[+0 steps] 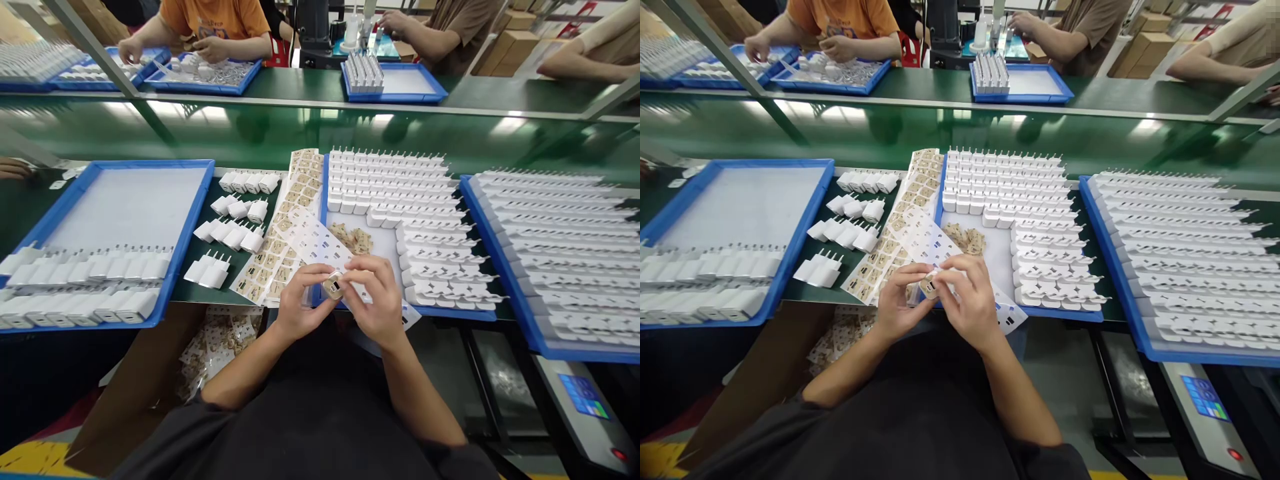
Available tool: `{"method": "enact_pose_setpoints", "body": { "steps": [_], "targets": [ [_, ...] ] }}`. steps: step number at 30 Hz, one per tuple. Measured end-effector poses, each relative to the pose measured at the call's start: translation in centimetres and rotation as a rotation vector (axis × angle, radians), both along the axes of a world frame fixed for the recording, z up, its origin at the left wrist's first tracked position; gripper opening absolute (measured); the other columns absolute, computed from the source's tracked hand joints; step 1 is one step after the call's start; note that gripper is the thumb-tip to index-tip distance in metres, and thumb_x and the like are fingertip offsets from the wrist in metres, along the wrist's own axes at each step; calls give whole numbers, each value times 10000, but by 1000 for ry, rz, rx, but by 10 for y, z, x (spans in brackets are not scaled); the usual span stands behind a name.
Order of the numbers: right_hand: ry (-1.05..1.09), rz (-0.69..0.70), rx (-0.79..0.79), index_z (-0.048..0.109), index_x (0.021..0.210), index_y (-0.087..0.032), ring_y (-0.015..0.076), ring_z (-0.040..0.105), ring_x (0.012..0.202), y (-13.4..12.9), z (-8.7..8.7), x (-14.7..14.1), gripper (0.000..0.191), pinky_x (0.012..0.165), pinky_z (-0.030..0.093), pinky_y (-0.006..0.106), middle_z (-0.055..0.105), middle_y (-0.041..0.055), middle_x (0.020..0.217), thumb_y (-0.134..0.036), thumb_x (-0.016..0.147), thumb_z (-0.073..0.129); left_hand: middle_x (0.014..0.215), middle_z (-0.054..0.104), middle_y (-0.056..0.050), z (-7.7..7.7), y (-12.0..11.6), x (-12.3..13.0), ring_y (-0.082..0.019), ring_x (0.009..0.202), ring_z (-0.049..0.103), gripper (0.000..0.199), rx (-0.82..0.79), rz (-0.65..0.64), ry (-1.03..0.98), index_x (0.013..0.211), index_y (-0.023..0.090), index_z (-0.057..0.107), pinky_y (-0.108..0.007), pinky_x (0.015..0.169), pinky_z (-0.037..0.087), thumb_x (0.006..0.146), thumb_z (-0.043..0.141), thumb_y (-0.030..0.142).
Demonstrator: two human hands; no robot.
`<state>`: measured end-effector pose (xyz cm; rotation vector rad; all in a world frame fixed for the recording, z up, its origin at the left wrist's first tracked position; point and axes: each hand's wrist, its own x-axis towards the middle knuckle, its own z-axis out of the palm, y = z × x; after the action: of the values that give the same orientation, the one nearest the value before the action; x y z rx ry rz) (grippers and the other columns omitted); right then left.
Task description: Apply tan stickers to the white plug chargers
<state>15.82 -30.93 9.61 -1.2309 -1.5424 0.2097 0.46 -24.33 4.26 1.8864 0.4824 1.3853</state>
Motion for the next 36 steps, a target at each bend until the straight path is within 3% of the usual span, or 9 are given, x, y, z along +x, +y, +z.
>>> {"method": "enact_pose_setpoints", "body": {
  "steps": [4, 7, 11, 15, 20, 25, 28, 32, 36],
  "targets": [
    [27, 62, -23, 635, 969, -254, 188, 652, 849, -2, -1, 3, 71, 775, 554, 345, 682, 22, 908, -191, 941, 619, 1177, 682, -107, -3, 6, -4, -247, 1136, 666, 396, -151, 72, 28, 1168, 227, 587, -423, 972, 542, 825, 779, 183],
    [75, -228, -176, 641, 1006, -241, 180, 655, 789, 6, -9, 18, 72, 729, 552, 323, 689, 28, 892, -261, 979, 578, 1162, 688, -106, -2, 14, -12, -245, 1114, 666, 400, -170, 144, 56, 1152, 221, 579, -373, 901, 548, 817, 797, 222],
    [-248, -478, -290, 621, 1261, -204, 263, 697, 961, 23, -25, 38, 317, 840, 560, 418, 707, 136, 1183, -348, 996, 523, 1172, 665, -96, -1, 24, -38, -229, 1099, 670, 432, -143, 327, 123, 1212, 217, 551, -346, 894, 558, 836, 762, 253],
    [-431, -456, -305, 639, 1263, -197, 331, 641, 1161, 23, -35, 42, 355, 944, 538, 475, 683, 162, 1255, -382, 1006, 480, 1128, 641, -83, -3, 33, -85, -215, 1047, 653, 452, 26, 606, 265, 1229, 199, 548, -361, 907, 560, 821, 739, 230],
    [-619, -383, -435, 646, 1247, -166, 343, 659, 985, 16, -46, 46, 414, 844, 541, 498, 725, 174, 1115, -445, 1005, 462, 1103, 658, -97, -21, 38, -138, -245, 1047, 656, 362, 216, 839, 482, 1171, 197, 588, -397, 913, 548, 841, 732, 239],
    [-545, -324, -480, 662, 1226, -185, 302, 664, 867, 21, -55, 53, 426, 756, 533, 441, 728, 131, 977, -483, 993, 466, 1059, 695, -97, -44, 40, -157, -292, 1110, 626, 315, 237, 899, 530, 1118, 209, 620, -473, 1019, 467, 844, 759, 279],
    [-408, -260, -533, 687, 1202, -200, 267, 663, 780, 21, -50, 54, 395, 696, 528, 403, 695, 81, 852, -447, 979, 474, 1075, 668, -117, -47, 39, -159, -320, 1124, 592, 313, 197, 961, 596, 1119, 202, 622, -505, 1017, 444, 849, 742, 304],
    [-220, -162, -585, 721, 1173, -254, 216, 659, 741, 11, -33, 54, 333, 642, 531, 338, 670, 45, 847, -429, 965, 528, 1180, 633, -141, -33, 33, -150, -346, 1193, 552, 339, 184, 974, 620, 1123, 202, 625, -544, 1052, 405, 835, 755, 325],
    [-62, -41, -548, 735, 1156, -276, 183, 653, 732, -6, -20, 57, 278, 629, 531, 306, 676, 47, 912, -406, 966, 580, 1257, 653, -127, -4, 37, -117, -305, 1224, 581, 316, 124, 708, 469, 1186, 221, 612, -497, 1064, 443, 895, 698, 309]
  ]
}}
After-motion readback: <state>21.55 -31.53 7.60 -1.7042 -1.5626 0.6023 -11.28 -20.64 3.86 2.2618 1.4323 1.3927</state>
